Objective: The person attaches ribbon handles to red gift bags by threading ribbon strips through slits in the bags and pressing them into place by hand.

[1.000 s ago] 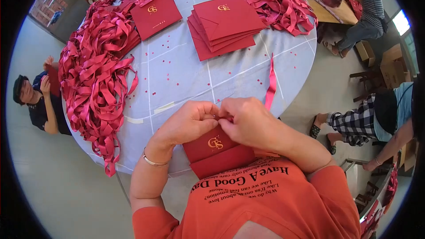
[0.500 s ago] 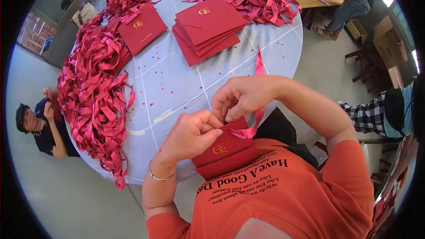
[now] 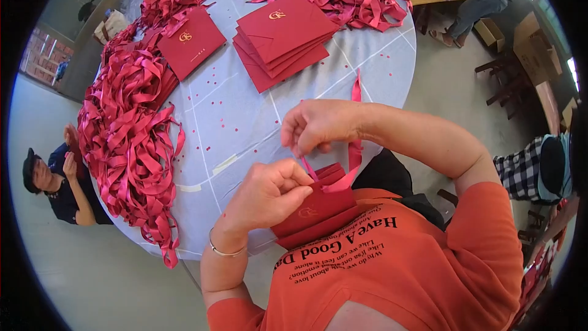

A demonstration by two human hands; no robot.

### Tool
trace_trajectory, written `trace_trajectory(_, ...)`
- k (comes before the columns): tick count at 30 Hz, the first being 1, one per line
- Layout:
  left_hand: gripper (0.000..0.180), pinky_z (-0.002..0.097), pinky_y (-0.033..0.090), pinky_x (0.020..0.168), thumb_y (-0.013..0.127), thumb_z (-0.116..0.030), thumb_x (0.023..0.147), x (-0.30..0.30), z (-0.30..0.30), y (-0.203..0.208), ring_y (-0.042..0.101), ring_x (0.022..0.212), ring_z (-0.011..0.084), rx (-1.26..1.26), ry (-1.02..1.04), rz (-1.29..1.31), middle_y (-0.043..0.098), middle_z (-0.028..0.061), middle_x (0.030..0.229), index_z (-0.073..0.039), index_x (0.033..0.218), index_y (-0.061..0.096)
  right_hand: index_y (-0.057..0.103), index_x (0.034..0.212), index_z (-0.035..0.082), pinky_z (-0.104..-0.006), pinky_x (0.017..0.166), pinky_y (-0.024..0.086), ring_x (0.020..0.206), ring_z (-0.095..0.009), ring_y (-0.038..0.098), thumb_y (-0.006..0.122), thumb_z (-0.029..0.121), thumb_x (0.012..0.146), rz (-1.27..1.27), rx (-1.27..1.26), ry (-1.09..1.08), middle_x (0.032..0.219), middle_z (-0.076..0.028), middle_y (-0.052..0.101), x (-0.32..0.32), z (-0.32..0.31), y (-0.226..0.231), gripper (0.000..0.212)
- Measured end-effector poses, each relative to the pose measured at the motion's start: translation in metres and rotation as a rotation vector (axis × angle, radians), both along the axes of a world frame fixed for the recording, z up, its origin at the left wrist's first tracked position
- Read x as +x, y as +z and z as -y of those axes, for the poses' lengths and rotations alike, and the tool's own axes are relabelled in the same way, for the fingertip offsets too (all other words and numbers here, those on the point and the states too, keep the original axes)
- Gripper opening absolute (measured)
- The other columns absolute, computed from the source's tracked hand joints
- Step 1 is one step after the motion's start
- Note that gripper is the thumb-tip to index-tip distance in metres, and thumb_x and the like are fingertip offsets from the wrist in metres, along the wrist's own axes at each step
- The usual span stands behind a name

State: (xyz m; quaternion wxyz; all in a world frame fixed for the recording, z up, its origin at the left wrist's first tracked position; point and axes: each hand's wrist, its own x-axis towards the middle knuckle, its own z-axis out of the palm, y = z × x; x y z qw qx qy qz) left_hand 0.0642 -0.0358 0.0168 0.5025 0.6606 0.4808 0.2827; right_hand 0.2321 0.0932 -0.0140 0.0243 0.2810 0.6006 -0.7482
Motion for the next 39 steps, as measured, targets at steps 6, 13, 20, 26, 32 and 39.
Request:
trace_trajectory(6,0.006,0.0189,0.031,0.047,0.066,0.003,0.085,-0.001,-0.010,-0.009,0.045,0.056,-0.0021,-0.175,0.069,-0.069,0.056,-0.0069,0.062,0.001,0.088,0.061,0.062,0.097,-0.002,-0.0275,0.064,0.051,0.077,-0.010,0.062,0.064,0.002,0.081,-0.236,0.568,-0.349,0.087,-0.006,0.067,-0.003,-0.023,-0.020,0.017)
trace_trajectory(13,0.008,0.0229,0.040,0.051,0.065,-0.002,0.084,-0.007,-0.013,-0.016,0.050,0.059,0.0016,-0.256,0.146,-0.071,0.066,0.0017,0.065,0.003,0.089,0.062,0.065,0.101,0.000,-0.0329,0.079,0.052,0.087,-0.024,0.064,0.072,0.008,0.078,-0.154,1.031,-0.337,0.112,-0.013,0.064,0.048,0.004,0.000,0.025)
trace_trajectory(20,0.013,0.0198,0.031,0.048,0.064,-0.001,0.086,-0.002,-0.017,-0.012,0.043,0.055,-0.0012,-0.254,0.127,-0.078,0.056,-0.0069,0.062,-0.001,0.098,0.060,0.068,0.091,0.004,-0.0420,0.099,0.043,0.109,-0.032,0.058,0.078,0.011,0.071,-0.167,1.458,-0.027,0.112,-0.012,0.065,0.094,0.041,0.000,0.024)
trace_trajectory(26,0.018,0.0216,0.031,0.047,0.066,-0.002,0.086,0.001,-0.021,-0.014,0.040,0.052,-0.0008,-0.234,0.132,-0.129,0.052,-0.0080,0.057,-0.002,0.102,0.059,0.068,0.088,0.006,-0.0355,0.080,0.050,0.083,-0.022,0.065,0.077,0.007,0.075,0.007,1.178,0.023,0.085,-0.004,0.066,0.105,0.048,0.037,0.016)
trace_trajectory(32,0.015,0.0224,0.037,0.049,0.068,-0.005,0.085,0.003,-0.017,-0.022,0.048,0.054,0.0013,-0.153,0.214,-0.191,0.060,-0.0021,0.057,-0.002,0.096,0.058,0.069,0.094,0.001,-0.0273,0.072,0.048,0.077,-0.015,0.063,0.079,0.000,0.077,-0.295,0.269,-0.169,0.086,-0.006,0.068,0.127,0.054,0.044,0.019)
trace_trajectory(39,0.015,0.0244,0.039,0.050,0.069,-0.004,0.083,0.009,-0.017,-0.029,0.051,0.054,0.0032,-0.051,0.248,-0.251,0.061,0.0008,0.057,-0.001,0.089,0.056,0.057,0.122,-0.009,-0.0358,0.079,0.055,0.092,-0.027,0.069,0.065,-0.003,0.084,-0.953,-0.257,-0.090,0.108,-0.023,0.066,0.126,0.056,0.015,0.039)
